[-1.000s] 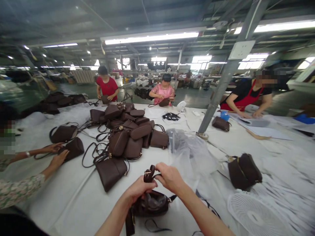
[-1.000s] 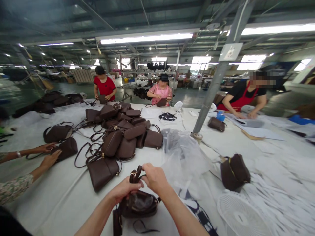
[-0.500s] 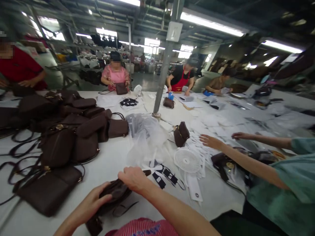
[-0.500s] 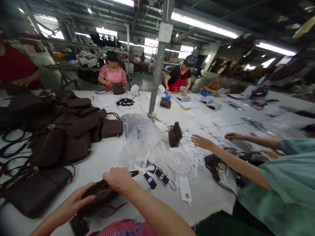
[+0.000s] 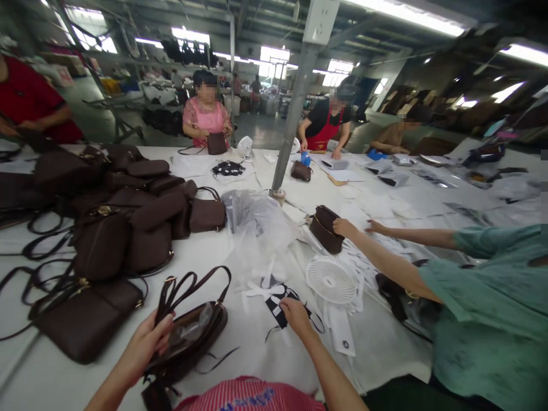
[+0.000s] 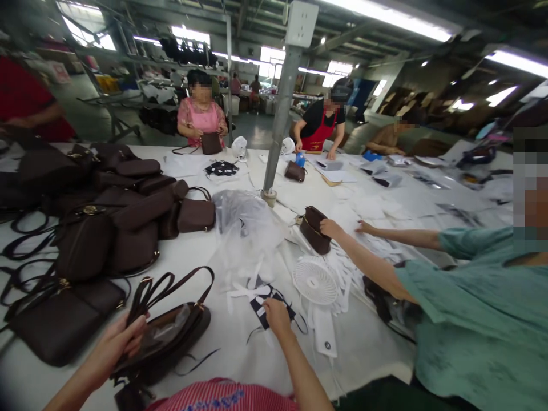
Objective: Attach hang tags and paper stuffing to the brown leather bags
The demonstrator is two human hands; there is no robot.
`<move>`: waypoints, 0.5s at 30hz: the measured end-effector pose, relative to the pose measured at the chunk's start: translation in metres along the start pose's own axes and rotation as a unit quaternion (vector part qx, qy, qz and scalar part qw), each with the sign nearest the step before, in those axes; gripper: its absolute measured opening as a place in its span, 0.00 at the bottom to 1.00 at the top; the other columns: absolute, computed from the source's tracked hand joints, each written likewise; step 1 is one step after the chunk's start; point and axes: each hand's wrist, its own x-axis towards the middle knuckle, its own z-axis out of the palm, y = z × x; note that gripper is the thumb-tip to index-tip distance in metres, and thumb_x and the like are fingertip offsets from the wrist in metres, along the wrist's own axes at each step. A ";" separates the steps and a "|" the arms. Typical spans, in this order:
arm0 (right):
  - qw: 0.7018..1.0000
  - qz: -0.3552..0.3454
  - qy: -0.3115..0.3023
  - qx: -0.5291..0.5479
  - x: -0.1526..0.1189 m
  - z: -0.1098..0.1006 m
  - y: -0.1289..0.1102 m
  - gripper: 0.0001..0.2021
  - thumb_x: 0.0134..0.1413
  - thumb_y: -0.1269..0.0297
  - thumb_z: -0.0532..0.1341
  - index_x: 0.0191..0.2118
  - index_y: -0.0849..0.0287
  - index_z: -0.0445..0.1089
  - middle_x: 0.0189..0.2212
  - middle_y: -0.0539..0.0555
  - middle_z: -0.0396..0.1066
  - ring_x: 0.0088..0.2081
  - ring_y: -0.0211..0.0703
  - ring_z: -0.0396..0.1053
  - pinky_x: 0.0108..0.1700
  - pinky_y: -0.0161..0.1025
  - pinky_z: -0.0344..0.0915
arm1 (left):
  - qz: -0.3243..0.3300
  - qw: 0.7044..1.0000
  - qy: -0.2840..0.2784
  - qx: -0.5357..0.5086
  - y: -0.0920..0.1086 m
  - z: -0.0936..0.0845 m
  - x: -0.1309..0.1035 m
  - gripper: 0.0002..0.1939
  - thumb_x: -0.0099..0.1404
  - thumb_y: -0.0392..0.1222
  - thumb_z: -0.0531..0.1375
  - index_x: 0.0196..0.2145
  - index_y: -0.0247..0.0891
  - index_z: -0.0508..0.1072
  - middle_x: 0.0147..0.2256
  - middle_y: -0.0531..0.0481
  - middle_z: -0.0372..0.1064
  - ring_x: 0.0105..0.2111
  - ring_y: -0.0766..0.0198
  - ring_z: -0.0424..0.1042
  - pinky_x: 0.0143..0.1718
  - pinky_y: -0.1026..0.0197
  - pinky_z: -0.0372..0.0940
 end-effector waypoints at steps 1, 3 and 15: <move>1.000 0.002 0.003 -0.006 0.012 0.004 -0.002 0.14 0.59 0.73 0.51 0.36 0.60 0.74 0.36 0.55 0.76 0.40 0.42 0.71 0.42 0.33 0.59 | -0.004 1.000 0.004 0.003 0.000 0.002 -0.001 0.26 0.47 0.61 0.66 0.32 0.38 0.63 0.19 0.63 0.50 0.14 0.76 0.48 0.14 0.71 0.49; 1.000 0.010 0.010 -0.020 0.041 0.008 -0.007 0.15 0.61 0.73 0.49 0.38 0.61 0.74 0.37 0.58 0.76 0.41 0.43 0.71 0.42 0.34 0.59 | -0.008 1.000 0.019 0.004 -0.001 0.006 -0.005 0.27 0.46 0.61 0.66 0.32 0.38 0.63 0.18 0.63 0.50 0.14 0.76 0.47 0.13 0.71 0.48; 0.970 -0.225 -0.089 0.012 0.097 0.070 -0.072 0.11 0.60 0.69 0.56 0.44 0.56 0.73 0.41 0.52 0.75 0.45 0.40 0.70 0.48 0.34 0.62 | -0.058 0.994 0.096 -0.006 -0.009 0.010 0.002 0.27 0.44 0.60 0.66 0.32 0.39 0.64 0.17 0.64 0.49 0.13 0.75 0.47 0.13 0.70 0.46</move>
